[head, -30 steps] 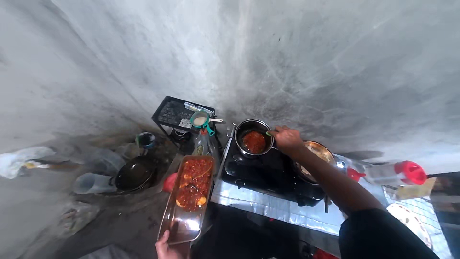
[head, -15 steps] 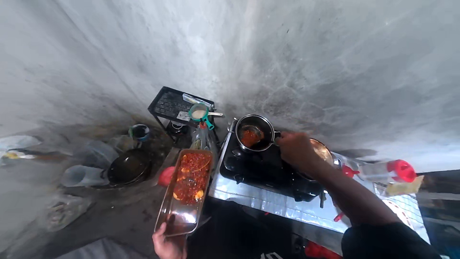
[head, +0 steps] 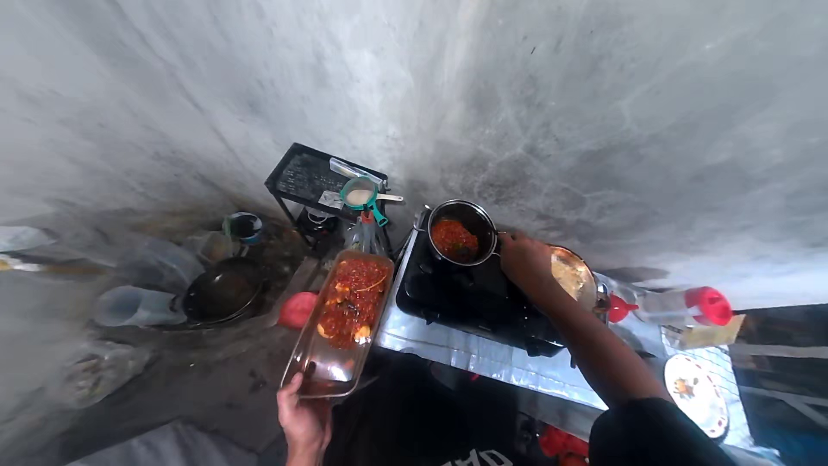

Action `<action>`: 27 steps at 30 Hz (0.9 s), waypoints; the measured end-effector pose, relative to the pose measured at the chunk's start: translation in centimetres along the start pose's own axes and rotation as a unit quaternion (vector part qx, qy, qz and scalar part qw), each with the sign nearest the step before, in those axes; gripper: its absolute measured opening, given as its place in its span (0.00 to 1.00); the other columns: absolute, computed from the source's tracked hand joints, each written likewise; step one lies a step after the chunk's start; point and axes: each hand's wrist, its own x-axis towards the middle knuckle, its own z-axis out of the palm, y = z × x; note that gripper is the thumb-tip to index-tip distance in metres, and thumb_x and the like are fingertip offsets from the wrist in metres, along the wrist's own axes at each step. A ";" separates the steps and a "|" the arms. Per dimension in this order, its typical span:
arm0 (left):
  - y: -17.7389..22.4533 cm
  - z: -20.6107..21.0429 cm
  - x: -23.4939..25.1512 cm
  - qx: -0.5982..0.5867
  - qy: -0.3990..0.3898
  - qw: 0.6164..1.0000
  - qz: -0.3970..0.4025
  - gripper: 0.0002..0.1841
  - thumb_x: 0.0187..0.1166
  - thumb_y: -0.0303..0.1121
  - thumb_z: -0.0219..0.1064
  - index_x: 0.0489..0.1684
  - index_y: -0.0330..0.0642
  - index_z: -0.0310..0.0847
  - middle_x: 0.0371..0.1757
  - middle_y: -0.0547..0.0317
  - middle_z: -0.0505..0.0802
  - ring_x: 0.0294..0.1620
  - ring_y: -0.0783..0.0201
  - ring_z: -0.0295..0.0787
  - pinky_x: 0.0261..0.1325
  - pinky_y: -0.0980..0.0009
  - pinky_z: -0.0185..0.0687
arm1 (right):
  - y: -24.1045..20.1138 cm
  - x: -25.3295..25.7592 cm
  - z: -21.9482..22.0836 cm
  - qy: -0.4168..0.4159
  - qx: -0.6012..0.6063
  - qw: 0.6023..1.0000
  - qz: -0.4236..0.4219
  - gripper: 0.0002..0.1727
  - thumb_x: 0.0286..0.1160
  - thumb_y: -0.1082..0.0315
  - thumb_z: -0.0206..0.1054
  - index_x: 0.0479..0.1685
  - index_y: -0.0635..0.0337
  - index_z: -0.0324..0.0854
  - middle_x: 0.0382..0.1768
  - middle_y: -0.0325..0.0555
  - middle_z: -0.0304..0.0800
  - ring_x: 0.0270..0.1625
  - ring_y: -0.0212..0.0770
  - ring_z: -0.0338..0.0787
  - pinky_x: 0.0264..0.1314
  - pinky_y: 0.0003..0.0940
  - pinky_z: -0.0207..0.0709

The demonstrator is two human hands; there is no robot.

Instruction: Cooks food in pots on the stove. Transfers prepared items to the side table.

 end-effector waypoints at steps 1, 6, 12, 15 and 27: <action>0.0 0.0 0.2 -0.001 -0.006 1.000 -0.001 0.22 0.84 0.44 0.40 0.52 0.44 0.80 0.37 0.60 0.97 0.39 0.65 0.96 0.42 0.66 0.94 | -0.1 0.0 -0.1 -0.001 0.007 1.000 -0.001 0.16 0.83 0.63 0.60 0.61 0.53 0.86 0.54 0.60 0.91 0.46 0.64 0.93 0.42 0.65 0.83; 0.1 -0.3 0.9 0.000 -0.018 1.000 -0.021 0.22 0.83 0.44 0.39 0.52 0.45 0.80 0.36 0.58 0.97 0.38 0.63 0.97 0.39 0.65 0.95 | 0.8 -0.5 -1.4 0.025 0.058 0.998 -0.004 0.15 0.81 0.59 0.63 0.59 0.52 0.89 0.48 0.57 0.94 0.47 0.64 0.93 0.44 0.69 0.82; 0.5 -0.2 1.5 0.014 -0.017 1.000 -0.019 0.22 0.84 0.42 0.38 0.52 0.46 0.80 0.37 0.62 0.97 0.39 0.68 0.96 0.42 0.69 0.93 | 1.8 0.1 -0.2 0.052 0.010 0.998 -0.034 0.15 0.79 0.59 0.65 0.54 0.57 0.90 0.45 0.60 0.93 0.43 0.65 0.93 0.40 0.67 0.82; 0.8 0.0 1.6 0.018 -0.006 1.000 -0.019 0.21 0.84 0.41 0.39 0.54 0.46 0.78 0.38 0.65 0.96 0.39 0.70 0.95 0.41 0.71 0.93 | 2.2 0.0 -1.3 -0.005 0.086 0.996 -0.015 0.15 0.76 0.55 0.71 0.54 0.52 0.92 0.42 0.60 0.95 0.47 0.67 0.93 0.48 0.72 0.81; 0.5 0.5 1.3 0.008 0.012 1.000 -0.001 0.19 0.82 0.41 0.42 0.55 0.45 0.78 0.40 0.64 0.95 0.42 0.69 0.94 0.45 0.69 0.93 | 3.8 0.0 2.2 0.041 0.044 0.997 -0.041 0.21 0.85 0.54 0.60 0.70 0.49 0.86 0.51 0.59 0.94 0.50 0.65 0.94 0.49 0.69 0.82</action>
